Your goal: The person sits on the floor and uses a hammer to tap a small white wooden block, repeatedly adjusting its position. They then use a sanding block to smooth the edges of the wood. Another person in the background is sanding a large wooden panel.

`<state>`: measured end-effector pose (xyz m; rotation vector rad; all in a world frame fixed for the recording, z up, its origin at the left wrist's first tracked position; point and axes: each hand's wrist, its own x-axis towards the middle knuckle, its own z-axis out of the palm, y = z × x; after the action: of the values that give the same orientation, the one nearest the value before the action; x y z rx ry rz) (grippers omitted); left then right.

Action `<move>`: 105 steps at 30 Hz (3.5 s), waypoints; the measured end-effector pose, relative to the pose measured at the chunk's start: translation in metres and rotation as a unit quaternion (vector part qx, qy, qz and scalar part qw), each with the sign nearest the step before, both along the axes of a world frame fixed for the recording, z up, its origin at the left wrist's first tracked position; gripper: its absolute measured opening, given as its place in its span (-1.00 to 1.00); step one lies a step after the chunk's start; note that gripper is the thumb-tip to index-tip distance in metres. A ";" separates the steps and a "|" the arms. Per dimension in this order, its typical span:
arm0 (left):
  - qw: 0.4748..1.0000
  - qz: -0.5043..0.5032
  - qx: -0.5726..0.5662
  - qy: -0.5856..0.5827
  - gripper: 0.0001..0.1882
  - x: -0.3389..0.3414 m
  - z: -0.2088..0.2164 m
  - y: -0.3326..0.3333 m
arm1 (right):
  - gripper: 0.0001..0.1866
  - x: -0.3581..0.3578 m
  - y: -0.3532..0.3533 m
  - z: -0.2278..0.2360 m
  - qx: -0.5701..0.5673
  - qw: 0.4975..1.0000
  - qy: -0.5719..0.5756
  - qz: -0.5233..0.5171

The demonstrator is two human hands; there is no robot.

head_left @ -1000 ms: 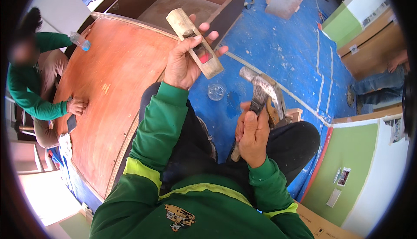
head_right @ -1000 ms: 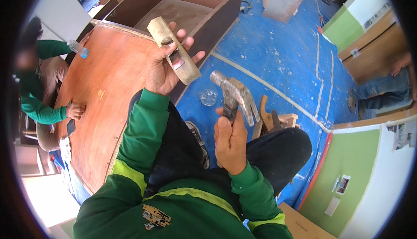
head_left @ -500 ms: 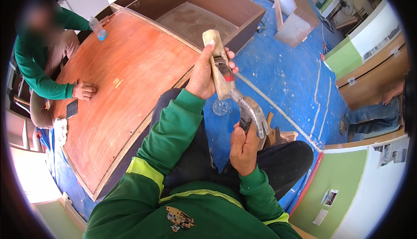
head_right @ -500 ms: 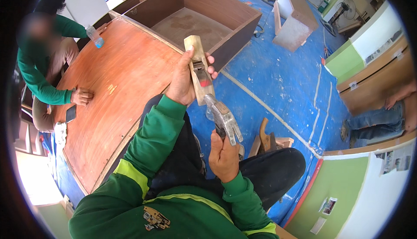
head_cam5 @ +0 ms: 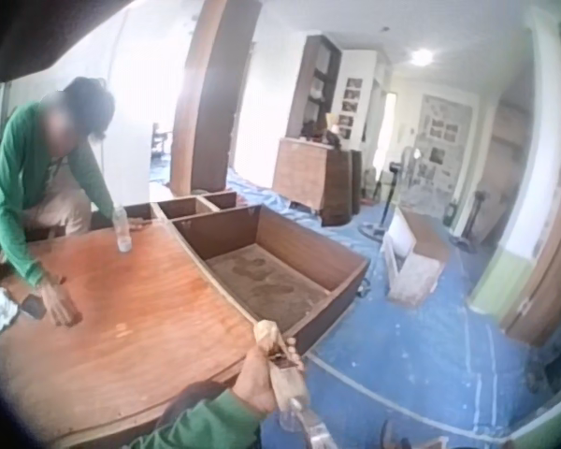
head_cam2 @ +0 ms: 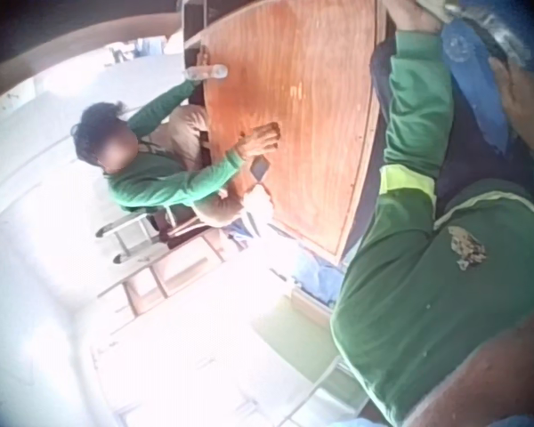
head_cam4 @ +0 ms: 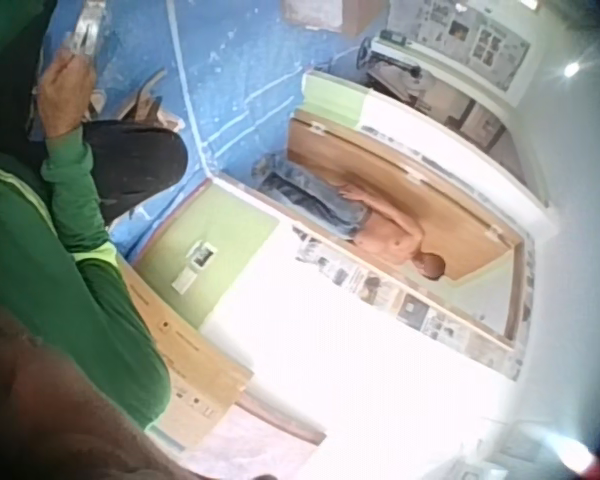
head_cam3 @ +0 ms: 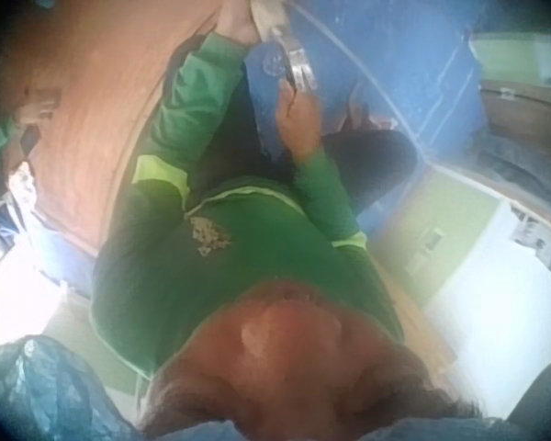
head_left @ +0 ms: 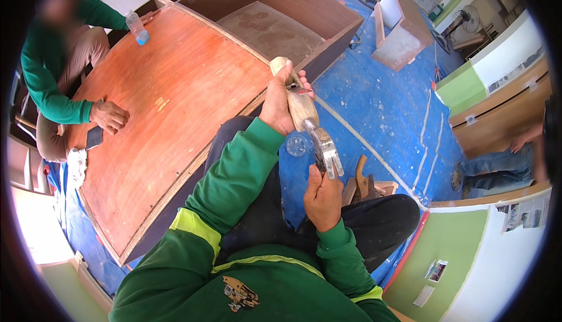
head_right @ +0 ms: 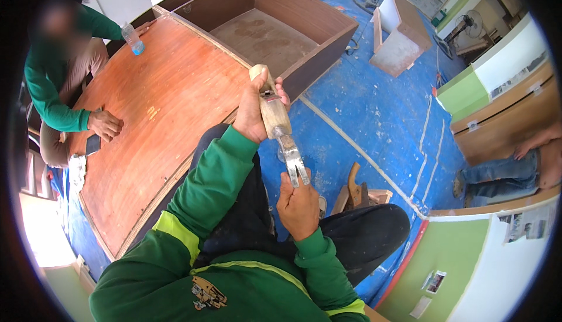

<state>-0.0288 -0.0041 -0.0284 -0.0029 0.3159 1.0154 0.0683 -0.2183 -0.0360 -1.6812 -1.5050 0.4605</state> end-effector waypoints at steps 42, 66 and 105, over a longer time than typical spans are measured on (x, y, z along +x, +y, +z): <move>0.997 -0.018 -0.030 0.075 -0.65 0.012 -0.019 -0.027 | -0.74 0.027 -0.018 0.024 0.113 0.988 0.058 -0.090; 0.955 0.112 0.196 0.192 -0.38 0.004 0.007 -0.036 | -0.81 0.030 0.025 0.033 0.047 0.898 0.419 -0.125; 0.918 -0.194 0.203 0.279 -0.24 0.117 -0.129 -0.112 | -0.76 0.136 0.002 -0.072 -0.107 0.837 0.518 -0.142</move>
<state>0.0881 -0.1159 -0.1575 0.7136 0.5932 0.6500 0.2039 -0.2168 -0.1080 -1.3688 -0.4043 1.1668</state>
